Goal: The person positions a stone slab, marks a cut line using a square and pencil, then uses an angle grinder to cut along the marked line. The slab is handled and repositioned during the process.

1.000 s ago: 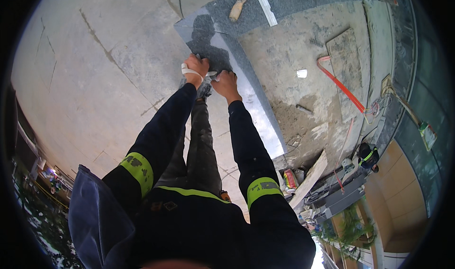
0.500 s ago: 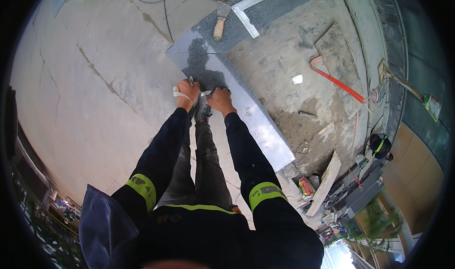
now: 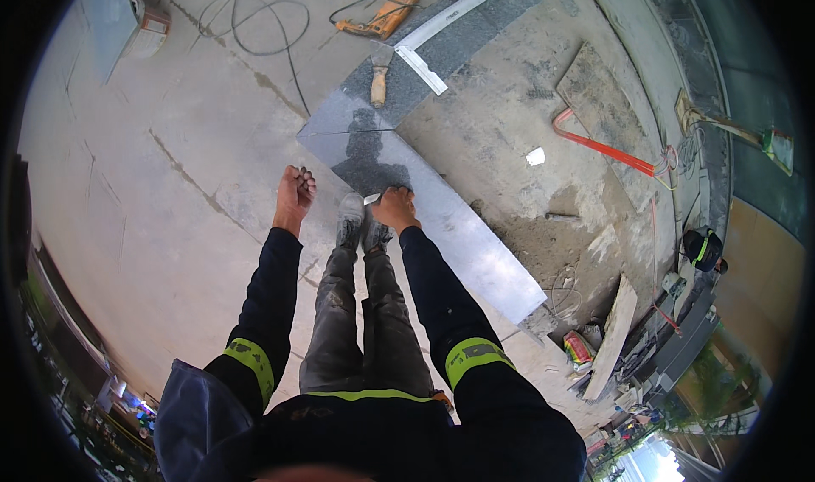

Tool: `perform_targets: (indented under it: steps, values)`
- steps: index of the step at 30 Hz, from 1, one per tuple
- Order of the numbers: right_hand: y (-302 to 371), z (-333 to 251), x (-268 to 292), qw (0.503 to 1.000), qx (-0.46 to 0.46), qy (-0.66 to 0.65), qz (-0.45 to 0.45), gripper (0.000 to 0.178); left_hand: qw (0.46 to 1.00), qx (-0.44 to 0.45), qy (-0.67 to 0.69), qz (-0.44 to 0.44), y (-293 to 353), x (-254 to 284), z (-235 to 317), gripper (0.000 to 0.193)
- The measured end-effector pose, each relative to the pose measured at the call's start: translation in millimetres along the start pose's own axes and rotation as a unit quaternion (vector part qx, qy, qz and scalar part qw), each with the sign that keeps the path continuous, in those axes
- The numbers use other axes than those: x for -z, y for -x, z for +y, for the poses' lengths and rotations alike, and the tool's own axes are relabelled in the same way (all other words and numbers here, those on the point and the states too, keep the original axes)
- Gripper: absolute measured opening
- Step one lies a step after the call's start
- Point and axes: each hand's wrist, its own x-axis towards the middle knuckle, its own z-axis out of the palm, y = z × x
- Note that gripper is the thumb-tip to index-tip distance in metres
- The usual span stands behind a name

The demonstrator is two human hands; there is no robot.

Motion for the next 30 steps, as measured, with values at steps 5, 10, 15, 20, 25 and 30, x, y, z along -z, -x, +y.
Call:
perform_targets:
  steps: [5,10,15,20,25,30]
  values:
    - [-12.5,10.0,-0.5,0.996,0.078,0.037,-0.028,0.062,0.951,-0.170,0.258,0.029,65.9,48.2,93.3,0.038]
    - [25.0,14.1,17.6,0.975,0.201,-0.090,-0.025,0.033,0.914,-0.039,-0.402,0.035,142.5,88.7,44.5,0.064]
    - [142.9,-58.4,25.6,0.928,0.290,-0.232,-0.031,0.052,0.601,-0.023,-0.796,0.061,192.7,90.5,-31.9,0.037]
    - [202.0,-117.1,9.8,0.921,0.311,-0.235,-0.014,0.051,0.637,-0.286,-0.708,-0.107,210.6,18.6,-56.1,0.026]
    - [172.5,-67.3,39.5,0.905,0.064,-0.387,-0.162,0.068,0.777,-0.292,-0.524,-0.190,294.3,-35.1,-20.8,0.043]
    - [211.6,-111.3,48.7,0.655,-0.058,-0.715,-0.238,0.081,0.797,-0.307,-0.491,-0.172,300.9,-55.7,-42.3,0.056]
